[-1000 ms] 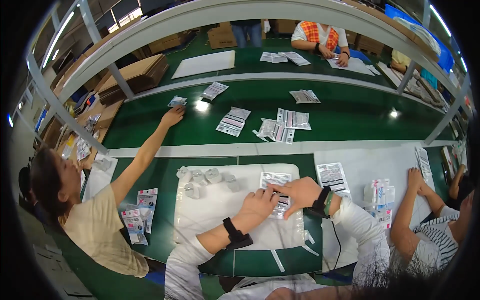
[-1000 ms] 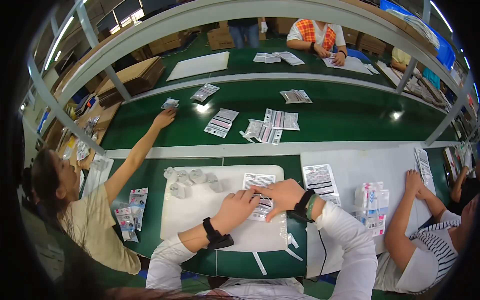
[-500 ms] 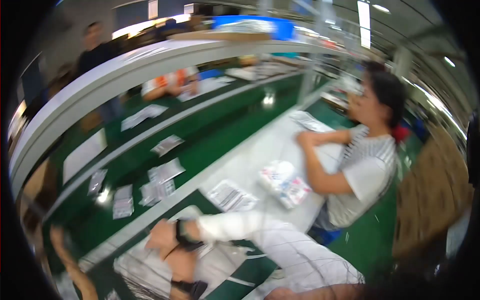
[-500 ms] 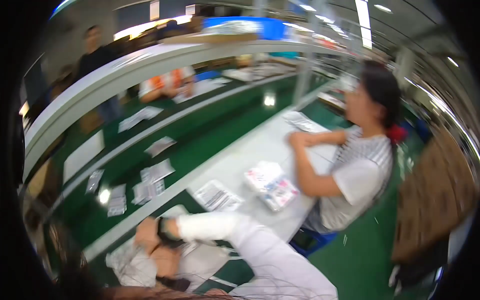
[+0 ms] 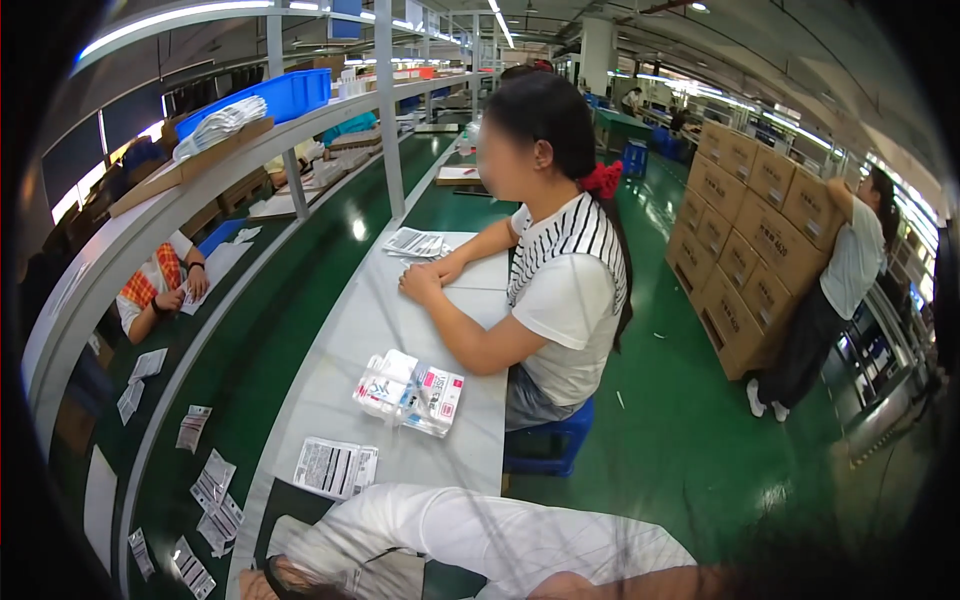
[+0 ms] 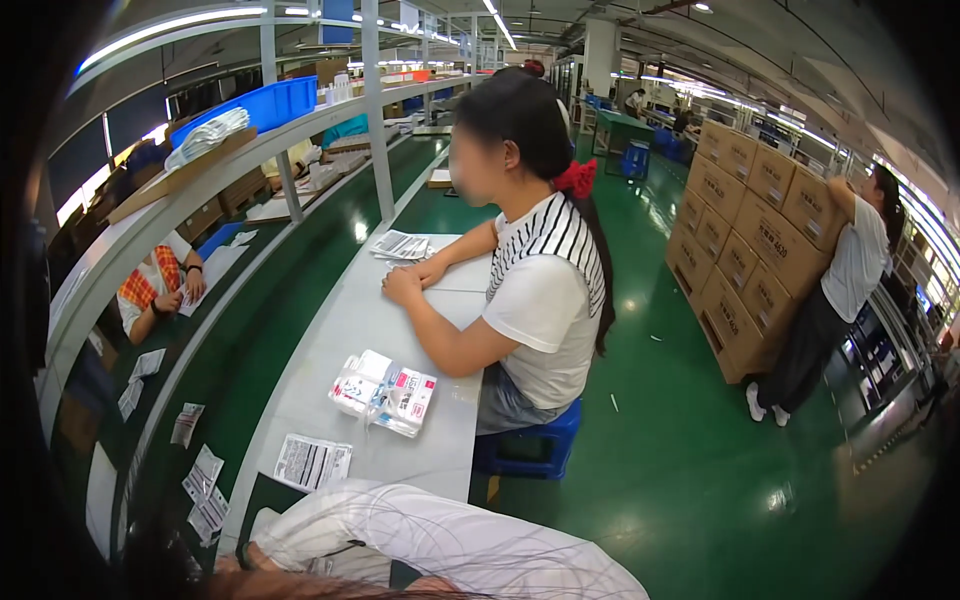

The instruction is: The person picks up a charger and a plastic bag, places the charger inside, and seals the bag by pressing the adhesive strip. The person then sets the finished package aside and repeats the process.

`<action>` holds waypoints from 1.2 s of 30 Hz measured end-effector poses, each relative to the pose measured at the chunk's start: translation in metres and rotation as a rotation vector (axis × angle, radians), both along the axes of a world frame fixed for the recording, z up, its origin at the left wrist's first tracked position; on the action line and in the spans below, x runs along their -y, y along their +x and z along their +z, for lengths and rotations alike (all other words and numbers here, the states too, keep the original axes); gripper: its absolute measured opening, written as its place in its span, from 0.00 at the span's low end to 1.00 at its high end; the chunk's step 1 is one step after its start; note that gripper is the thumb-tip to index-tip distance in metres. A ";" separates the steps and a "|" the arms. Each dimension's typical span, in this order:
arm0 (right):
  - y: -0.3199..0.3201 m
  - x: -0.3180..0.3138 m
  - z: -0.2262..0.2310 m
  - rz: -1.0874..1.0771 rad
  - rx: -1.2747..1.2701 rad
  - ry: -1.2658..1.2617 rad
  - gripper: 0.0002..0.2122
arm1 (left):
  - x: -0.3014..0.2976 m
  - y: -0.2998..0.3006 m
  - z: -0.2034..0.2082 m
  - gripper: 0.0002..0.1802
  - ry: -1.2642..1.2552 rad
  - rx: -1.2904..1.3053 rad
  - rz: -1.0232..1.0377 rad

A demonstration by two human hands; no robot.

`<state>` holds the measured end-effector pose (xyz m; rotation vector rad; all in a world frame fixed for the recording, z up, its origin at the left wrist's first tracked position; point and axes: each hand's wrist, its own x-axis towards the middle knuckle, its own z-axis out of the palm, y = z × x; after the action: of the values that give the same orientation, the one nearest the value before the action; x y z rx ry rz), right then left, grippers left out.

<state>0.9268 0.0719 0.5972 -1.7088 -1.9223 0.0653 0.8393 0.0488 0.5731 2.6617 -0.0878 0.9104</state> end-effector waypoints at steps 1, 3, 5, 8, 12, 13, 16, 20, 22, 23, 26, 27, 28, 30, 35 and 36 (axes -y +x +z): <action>0.002 0.004 0.002 -0.024 -0.025 0.036 0.16 | 0.001 0.000 0.001 0.18 -0.004 0.003 -0.016; 0.009 0.016 0.005 -0.087 -0.104 0.145 0.16 | 0.003 0.001 0.004 0.17 -0.005 0.008 -0.039; 0.017 0.037 0.004 -0.168 -0.210 0.274 0.16 | 0.000 0.000 0.003 0.17 -0.009 0.006 -0.056; 0.022 0.094 0.001 -0.245 -0.365 0.365 0.15 | -0.003 0.001 -0.003 0.16 -0.023 0.003 -0.079; 0.013 0.186 0.033 -0.190 -0.518 -0.090 0.17 | 0.010 0.007 0.000 0.15 -0.029 0.006 -0.132; 0.009 0.187 0.027 -0.200 -0.422 -0.063 0.17 | 0.006 0.005 -0.001 0.15 -0.028 0.004 -0.126; 0.004 0.184 -0.005 -0.231 -0.230 -0.010 0.17 | 0.003 0.004 0.001 0.14 -0.030 -0.003 -0.123; 0.020 0.152 -0.072 -0.233 -0.229 0.046 0.17 | 0.002 0.006 0.001 0.14 -0.033 -0.007 -0.133; 0.017 0.137 -0.089 -0.265 -0.132 -0.014 0.18 | -0.004 0.003 -0.001 0.13 -0.034 -0.009 -0.117; 0.017 0.133 -0.097 -0.280 -0.106 -0.031 0.18 | -0.004 0.003 0.000 0.13 -0.035 -0.008 -0.121; 0.037 0.134 -0.146 -0.326 -0.387 0.042 0.20 | 0.020 0.016 0.006 0.12 -0.039 0.017 -0.199; 0.038 0.132 -0.149 -0.314 -0.470 0.065 0.20 | 0.016 0.014 0.006 0.12 -0.045 0.012 -0.192; 0.034 0.129 -0.140 -0.292 -0.555 0.087 0.21 | 0.010 0.011 0.004 0.12 -0.044 0.009 -0.183; 0.019 0.125 -0.112 -0.349 -0.226 -0.087 0.25 | -0.005 0.002 0.001 0.12 -0.035 0.000 -0.139; 0.008 0.173 -0.031 -0.275 -0.238 -0.138 0.28 | -0.008 -0.008 0.001 0.11 -0.050 0.017 -0.156; 0.007 0.170 -0.035 -0.262 -0.239 -0.137 0.28 | -0.010 -0.011 0.000 0.11 -0.051 0.017 -0.154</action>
<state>0.9339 -0.0979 0.5623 -1.9324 -1.5406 0.2946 0.8280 0.0584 0.5732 2.5596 -0.2659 0.8737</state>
